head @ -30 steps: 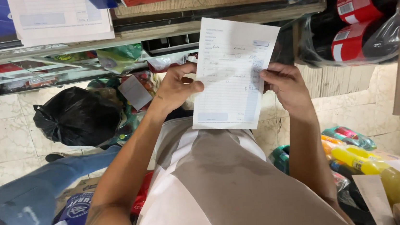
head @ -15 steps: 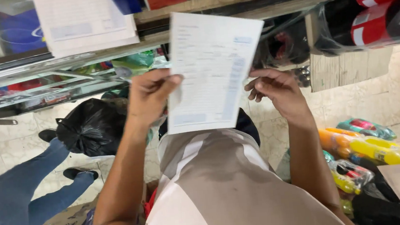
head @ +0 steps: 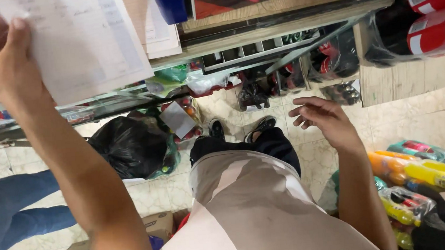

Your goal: The person is organizing small retail items, checking them against an inventory list, and placing them into a bag.

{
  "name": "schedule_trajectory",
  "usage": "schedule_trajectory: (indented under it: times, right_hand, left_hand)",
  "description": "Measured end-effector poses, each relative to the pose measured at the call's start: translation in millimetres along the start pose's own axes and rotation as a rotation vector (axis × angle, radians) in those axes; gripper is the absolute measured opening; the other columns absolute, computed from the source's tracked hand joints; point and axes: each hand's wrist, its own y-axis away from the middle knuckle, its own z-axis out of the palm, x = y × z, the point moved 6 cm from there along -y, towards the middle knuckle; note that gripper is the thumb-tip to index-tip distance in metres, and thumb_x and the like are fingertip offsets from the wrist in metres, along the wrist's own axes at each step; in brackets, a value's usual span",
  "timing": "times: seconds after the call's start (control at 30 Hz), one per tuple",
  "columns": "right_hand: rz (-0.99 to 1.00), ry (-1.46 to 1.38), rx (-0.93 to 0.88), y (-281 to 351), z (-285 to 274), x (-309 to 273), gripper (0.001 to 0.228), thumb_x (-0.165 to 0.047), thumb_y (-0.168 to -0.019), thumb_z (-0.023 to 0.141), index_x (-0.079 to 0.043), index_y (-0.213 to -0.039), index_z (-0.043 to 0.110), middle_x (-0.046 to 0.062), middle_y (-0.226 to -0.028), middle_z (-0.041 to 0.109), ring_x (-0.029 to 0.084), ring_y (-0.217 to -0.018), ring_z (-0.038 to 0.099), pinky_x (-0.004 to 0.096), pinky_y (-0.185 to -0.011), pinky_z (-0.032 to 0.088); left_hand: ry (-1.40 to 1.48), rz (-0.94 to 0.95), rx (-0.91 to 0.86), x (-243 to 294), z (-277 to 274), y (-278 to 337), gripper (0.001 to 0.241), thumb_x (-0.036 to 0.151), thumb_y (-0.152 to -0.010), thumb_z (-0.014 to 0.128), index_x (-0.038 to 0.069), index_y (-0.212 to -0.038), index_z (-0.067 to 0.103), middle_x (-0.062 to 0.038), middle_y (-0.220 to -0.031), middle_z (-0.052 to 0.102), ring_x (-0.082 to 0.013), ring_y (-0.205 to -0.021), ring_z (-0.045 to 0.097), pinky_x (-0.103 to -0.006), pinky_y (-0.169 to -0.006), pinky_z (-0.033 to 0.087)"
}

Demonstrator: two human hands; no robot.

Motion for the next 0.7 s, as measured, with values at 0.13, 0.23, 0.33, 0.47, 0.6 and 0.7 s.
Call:
schedule_trajectory:
  times: [0.13,0.23,0.33,0.47,0.6,0.7]
  right_hand:
    - [-0.01,-0.048,0.062,3,-14,12,0.03,-0.009,-0.099,0.062,-0.002,-0.127,0.069,0.017,-0.106,0.076,0.024,-0.085,0.072,0.031,-0.071,0.053]
    - [0.044,-0.101,0.083,8,-18,24,0.031,-0.009,-0.099,0.062,-0.003,-0.128,0.068,0.018,-0.106,0.076,0.026,-0.087,0.072,0.032,-0.074,0.054]
    - [0.066,-0.106,0.115,18,-23,27,0.033,-0.014,-0.098,0.063,-0.004,-0.128,0.068,0.018,-0.107,0.076,0.027,-0.088,0.072,0.035,-0.076,0.055]
    - [0.065,-0.165,0.189,35,-38,43,0.036,-0.018,-0.097,0.062,-0.003,-0.129,0.068,0.018,-0.111,0.076,0.028,-0.089,0.072,0.036,-0.078,0.056]
    - [0.082,-0.283,0.27,60,-66,73,0.04,-0.02,-0.097,0.064,-0.001,-0.132,0.065,0.017,-0.113,0.074,0.028,-0.091,0.073,0.035,-0.075,0.055]
    - [0.092,-0.294,0.365,91,-95,78,0.042,-0.022,-0.096,0.064,-0.002,-0.133,0.065,0.017,-0.112,0.075,0.026,-0.09,0.072,0.034,-0.077,0.055]
  left_hand:
    - [-0.049,0.028,-0.129,-25,48,-53,0.014,0.015,-0.101,0.083,0.002,-0.108,0.082,0.0,-0.091,0.077,-0.0077,-0.079,0.067,-0.028,-0.065,0.057]
    - [-0.177,0.059,-0.221,-12,76,-55,0.017,0.013,-0.098,0.084,0.001,-0.109,0.083,-0.002,-0.088,0.076,-0.0071,-0.075,0.067,-0.0274,-0.058,0.055]
    - [-0.342,0.102,-0.294,5,94,-49,0.018,0.012,-0.096,0.085,0.001,-0.109,0.083,-0.004,-0.089,0.079,-0.0077,-0.074,0.069,-0.0281,-0.052,0.055]
    - [-0.741,0.115,-0.293,2,99,-48,0.035,0.035,-0.094,0.096,0.01,-0.114,0.084,0.001,-0.083,0.077,-0.0048,-0.064,0.066,-0.0256,-0.05,0.055]
    - [-0.989,0.368,-0.12,40,80,-18,0.053,0.04,-0.092,0.109,0.003,-0.116,0.079,-0.006,-0.087,0.081,-0.0209,-0.071,0.075,-0.0423,-0.055,0.055]
    - [-0.421,-0.004,-0.427,84,90,38,0.011,0.02,-0.123,0.071,0.015,-0.113,0.07,0.006,-0.099,0.065,-0.0024,-0.09,0.056,-0.0216,-0.081,0.043]
